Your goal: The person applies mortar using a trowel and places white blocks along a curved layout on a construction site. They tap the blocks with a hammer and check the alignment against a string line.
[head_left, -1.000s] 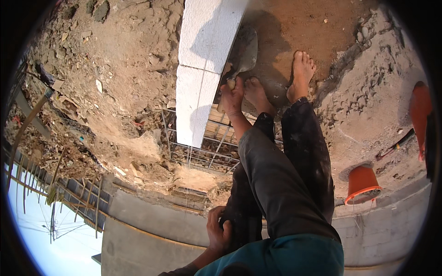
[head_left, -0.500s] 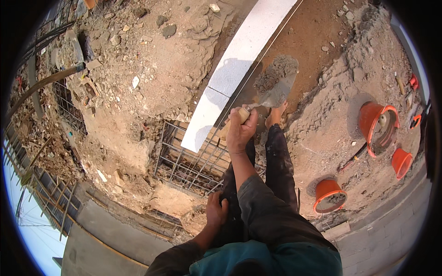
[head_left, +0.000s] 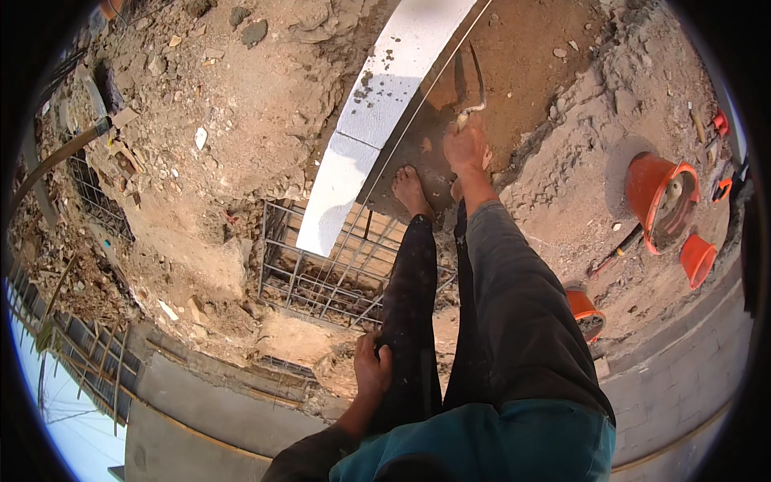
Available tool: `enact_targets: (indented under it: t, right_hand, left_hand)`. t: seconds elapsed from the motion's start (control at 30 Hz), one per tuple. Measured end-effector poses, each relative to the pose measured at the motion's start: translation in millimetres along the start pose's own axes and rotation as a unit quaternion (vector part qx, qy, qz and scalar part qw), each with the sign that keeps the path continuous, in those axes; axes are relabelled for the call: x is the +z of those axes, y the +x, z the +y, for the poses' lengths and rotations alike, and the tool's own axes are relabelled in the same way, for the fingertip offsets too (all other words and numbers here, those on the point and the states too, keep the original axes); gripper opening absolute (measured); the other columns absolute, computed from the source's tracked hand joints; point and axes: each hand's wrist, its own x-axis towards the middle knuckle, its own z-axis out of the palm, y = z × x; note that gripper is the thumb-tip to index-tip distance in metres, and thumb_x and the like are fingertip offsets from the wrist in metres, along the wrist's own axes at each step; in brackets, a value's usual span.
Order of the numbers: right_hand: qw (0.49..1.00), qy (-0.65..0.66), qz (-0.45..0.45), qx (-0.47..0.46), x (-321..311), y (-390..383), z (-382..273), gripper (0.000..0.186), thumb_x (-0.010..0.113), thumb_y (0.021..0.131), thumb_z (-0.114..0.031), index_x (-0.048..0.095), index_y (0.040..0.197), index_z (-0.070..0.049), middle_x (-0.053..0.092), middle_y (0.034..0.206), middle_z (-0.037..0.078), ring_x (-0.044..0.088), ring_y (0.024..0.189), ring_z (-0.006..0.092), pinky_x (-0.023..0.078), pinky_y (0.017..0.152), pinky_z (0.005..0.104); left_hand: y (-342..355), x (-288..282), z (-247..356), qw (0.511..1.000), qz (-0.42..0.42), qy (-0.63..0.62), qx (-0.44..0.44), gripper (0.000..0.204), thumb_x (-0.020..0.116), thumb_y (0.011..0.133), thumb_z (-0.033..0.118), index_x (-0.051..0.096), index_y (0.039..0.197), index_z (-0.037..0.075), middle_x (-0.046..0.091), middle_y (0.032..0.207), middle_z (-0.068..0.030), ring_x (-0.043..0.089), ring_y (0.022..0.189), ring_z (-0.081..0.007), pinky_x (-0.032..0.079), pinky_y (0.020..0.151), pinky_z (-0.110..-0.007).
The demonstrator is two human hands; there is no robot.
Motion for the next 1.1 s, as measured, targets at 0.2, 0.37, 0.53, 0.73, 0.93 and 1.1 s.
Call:
enact_targets:
  t: [0.2,0.37,0.53,0.73,0.93,1.1]
  right_hand:
    - [0.986,-0.095,-0.139,-0.022,29.9,39.6,13.3,0.037,0.060,0.087,-0.019,0.050,0.113,0.005,0.057,0.112,0.032,0.059,0.106,0.0449,0.049,0.089,0.0489]
    - [0.957,-0.028,-0.283,-0.065,39.4,-79.8,35.2,0.043,0.060,0.088,-0.021,0.049,0.118,0.008,0.059,0.110,0.033,0.058,0.108,0.0450,0.048,0.091,0.0490]
    - [0.998,0.032,-0.040,-0.035,16.2,-6.3,37.9,0.037,0.061,0.087,-0.021,0.052,0.110,0.007,0.060,0.110,0.033,0.059,0.107,0.0467,0.048,0.088,0.0503]
    - [0.982,-0.015,-0.188,-0.023,30.4,13.5,21.3,0.036,0.061,0.089,-0.022,0.048,0.112,0.003,0.062,0.106,0.029,0.063,0.098,0.0450,0.050,0.086,0.0510]
    - [0.965,0.088,-0.245,-0.017,94.2,-132.5,53.8,0.045,0.064,0.087,-0.020,0.045,0.122,0.001,0.062,0.108,0.027,0.063,0.099,0.0436,0.051,0.081,0.0492]
    - [0.950,0.197,-0.234,0.055,136.7,-183.5,41.1,0.050,0.065,0.085,-0.013,0.045,0.129,0.002,0.061,0.114,0.022,0.064,0.099,0.0361,0.053,0.080,0.0436]
  left_hand:
    - [3.5,-5.1,6.5,0.999,-0.023,-0.024,-0.037,0.033,0.054,0.086,0.015,0.057,0.115,-0.002,0.057,0.106,-0.0227,0.058,0.096,-0.0403,0.047,0.086,-0.046]
    - [1.8,-3.9,11.9,1.000,-0.018,0.016,-0.007,0.033,0.053,0.086,0.016,0.057,0.115,-0.001,0.058,0.106,-0.0232,0.058,0.096,-0.0410,0.047,0.087,-0.047]
    - [4.1,-1.7,8.5,0.999,-0.031,0.031,-0.018,0.033,0.051,0.086,0.015,0.058,0.114,-0.001,0.057,0.107,-0.0217,0.058,0.097,-0.0377,0.048,0.087,-0.044]
    - [4.3,-2.3,15.5,0.999,-0.028,0.010,-0.045,0.035,0.049,0.086,0.015,0.058,0.116,0.000,0.057,0.108,-0.0210,0.058,0.098,-0.0368,0.049,0.085,-0.043]
    - [-5.7,-0.4,6.2,0.999,-0.028,0.032,-0.034,0.036,0.052,0.088,0.017,0.055,0.119,-0.002,0.057,0.110,-0.0230,0.059,0.099,-0.0400,0.049,0.086,-0.045]
    - [-6.8,6.1,7.5,0.995,-0.045,-0.006,-0.088,0.036,0.052,0.087,0.015,0.056,0.119,-0.002,0.056,0.112,-0.0232,0.058,0.103,-0.0403,0.048,0.089,-0.045]
